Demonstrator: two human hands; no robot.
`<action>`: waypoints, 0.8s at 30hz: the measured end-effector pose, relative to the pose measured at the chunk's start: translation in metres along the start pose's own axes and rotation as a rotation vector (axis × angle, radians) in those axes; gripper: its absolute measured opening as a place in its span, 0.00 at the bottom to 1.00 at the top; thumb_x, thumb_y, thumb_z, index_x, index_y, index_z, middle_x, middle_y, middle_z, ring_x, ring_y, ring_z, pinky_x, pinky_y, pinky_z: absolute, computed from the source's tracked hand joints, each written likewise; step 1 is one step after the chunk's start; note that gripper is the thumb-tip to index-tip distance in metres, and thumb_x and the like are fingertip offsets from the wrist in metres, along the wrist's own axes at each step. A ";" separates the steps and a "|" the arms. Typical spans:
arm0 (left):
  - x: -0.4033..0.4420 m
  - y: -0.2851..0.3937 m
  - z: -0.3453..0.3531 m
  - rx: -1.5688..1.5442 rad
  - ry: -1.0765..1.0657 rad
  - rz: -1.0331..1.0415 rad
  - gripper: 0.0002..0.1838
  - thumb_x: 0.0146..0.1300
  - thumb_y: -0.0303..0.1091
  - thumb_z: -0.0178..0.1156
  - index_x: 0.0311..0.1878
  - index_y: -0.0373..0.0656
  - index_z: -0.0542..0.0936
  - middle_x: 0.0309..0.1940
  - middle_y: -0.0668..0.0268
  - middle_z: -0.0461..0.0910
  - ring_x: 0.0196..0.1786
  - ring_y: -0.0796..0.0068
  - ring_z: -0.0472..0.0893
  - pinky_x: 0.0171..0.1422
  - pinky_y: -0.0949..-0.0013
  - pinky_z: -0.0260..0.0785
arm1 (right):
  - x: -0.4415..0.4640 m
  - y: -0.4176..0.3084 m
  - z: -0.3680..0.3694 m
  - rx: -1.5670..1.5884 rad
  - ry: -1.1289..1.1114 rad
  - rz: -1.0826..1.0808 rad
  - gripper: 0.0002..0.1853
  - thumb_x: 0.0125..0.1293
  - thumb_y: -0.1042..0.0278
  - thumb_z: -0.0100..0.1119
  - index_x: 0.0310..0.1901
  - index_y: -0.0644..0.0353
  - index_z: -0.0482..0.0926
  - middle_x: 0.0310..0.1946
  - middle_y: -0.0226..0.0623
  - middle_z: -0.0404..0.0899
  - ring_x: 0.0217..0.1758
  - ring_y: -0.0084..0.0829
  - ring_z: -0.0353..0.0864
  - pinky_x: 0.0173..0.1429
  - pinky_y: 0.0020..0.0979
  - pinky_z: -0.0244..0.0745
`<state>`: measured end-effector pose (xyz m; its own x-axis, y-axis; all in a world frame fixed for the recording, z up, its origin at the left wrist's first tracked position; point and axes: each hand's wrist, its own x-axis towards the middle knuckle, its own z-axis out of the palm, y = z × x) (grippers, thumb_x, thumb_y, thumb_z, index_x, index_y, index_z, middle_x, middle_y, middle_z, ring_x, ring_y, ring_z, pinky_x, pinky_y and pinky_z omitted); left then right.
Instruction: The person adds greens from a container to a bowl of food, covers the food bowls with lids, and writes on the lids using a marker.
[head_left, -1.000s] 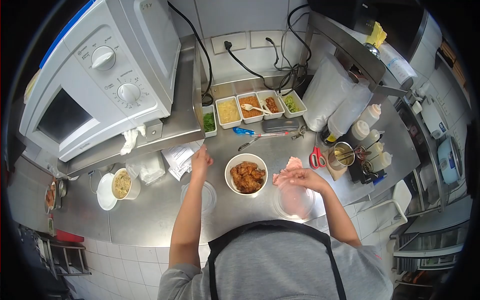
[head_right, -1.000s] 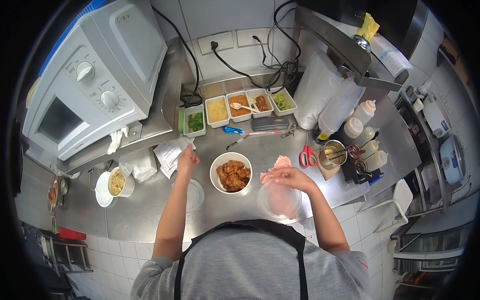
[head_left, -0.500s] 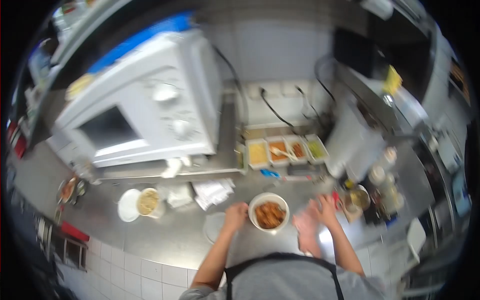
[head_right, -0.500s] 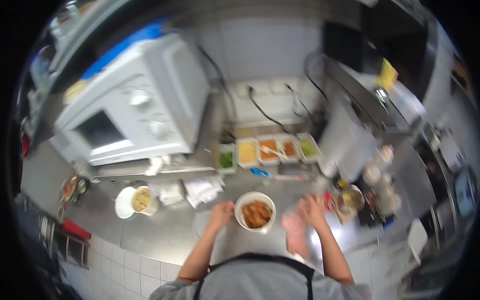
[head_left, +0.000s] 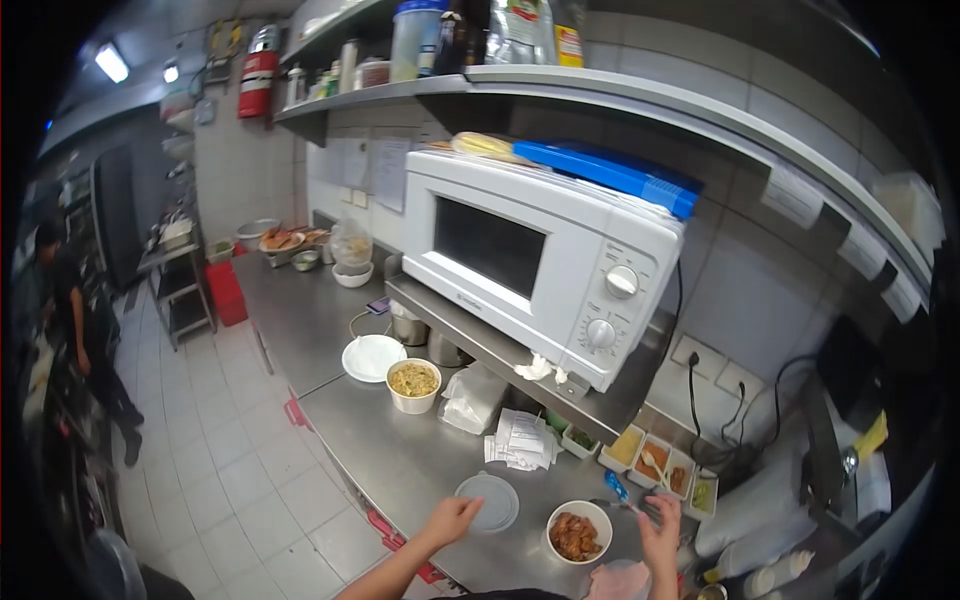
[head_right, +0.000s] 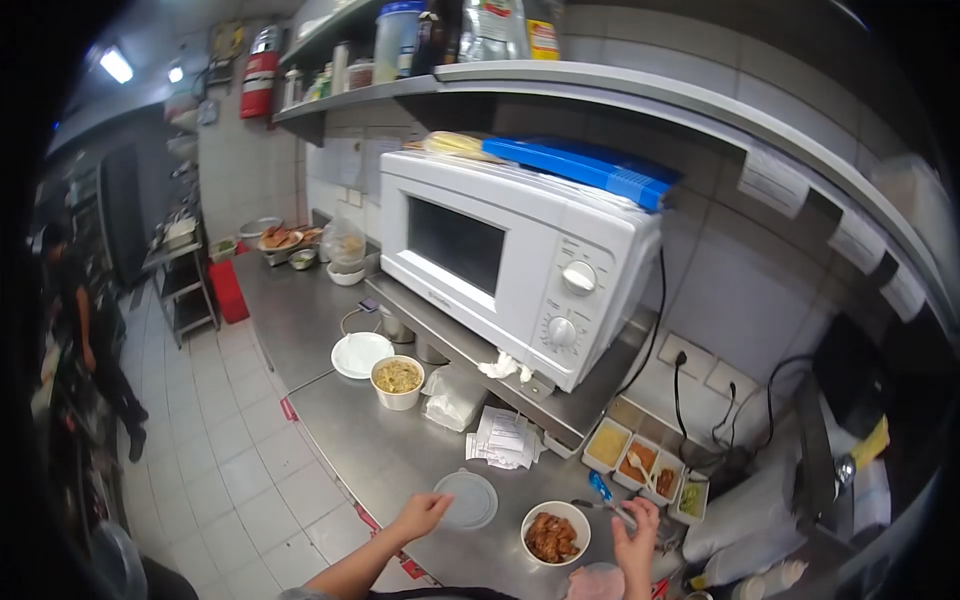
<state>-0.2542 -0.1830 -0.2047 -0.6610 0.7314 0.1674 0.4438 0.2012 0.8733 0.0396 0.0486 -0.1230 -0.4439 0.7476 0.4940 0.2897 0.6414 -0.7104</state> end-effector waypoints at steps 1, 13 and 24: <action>-0.018 0.000 -0.009 -0.067 0.045 -0.043 0.12 0.66 0.37 0.53 0.37 0.39 0.80 0.15 0.63 0.74 0.23 0.69 0.79 0.32 0.66 0.69 | 0.008 -0.018 0.006 0.010 -0.004 -0.018 0.15 0.50 0.76 0.62 0.42 0.60 0.78 0.48 0.45 0.70 0.56 0.43 0.68 0.61 0.36 0.61; -0.070 -0.062 -0.197 -0.253 0.151 0.078 0.06 0.54 0.32 0.68 0.29 0.39 0.83 0.31 0.66 0.82 0.36 0.76 0.79 0.41 0.73 0.70 | 0.044 -0.164 0.116 0.029 0.146 -0.056 0.22 0.51 0.73 0.64 0.49 0.55 0.71 0.42 0.38 0.64 0.49 0.35 0.66 0.51 0.35 0.65; -0.049 -0.186 -0.376 -0.317 0.186 -0.158 0.10 0.66 0.31 0.54 0.47 0.38 0.72 0.22 0.67 0.73 0.24 0.76 0.78 0.30 0.77 0.67 | 0.051 -0.327 0.147 -0.229 -0.624 0.155 0.26 0.53 0.63 0.67 0.54 0.61 0.73 0.39 0.39 0.79 0.39 0.31 0.79 0.45 0.30 0.74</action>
<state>-0.5320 -0.5014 -0.2029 -0.8173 0.5715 0.0739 0.1379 0.0694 0.9880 -0.2022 -0.1476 0.0609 -0.7686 0.6387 -0.0347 0.5310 0.6069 -0.5914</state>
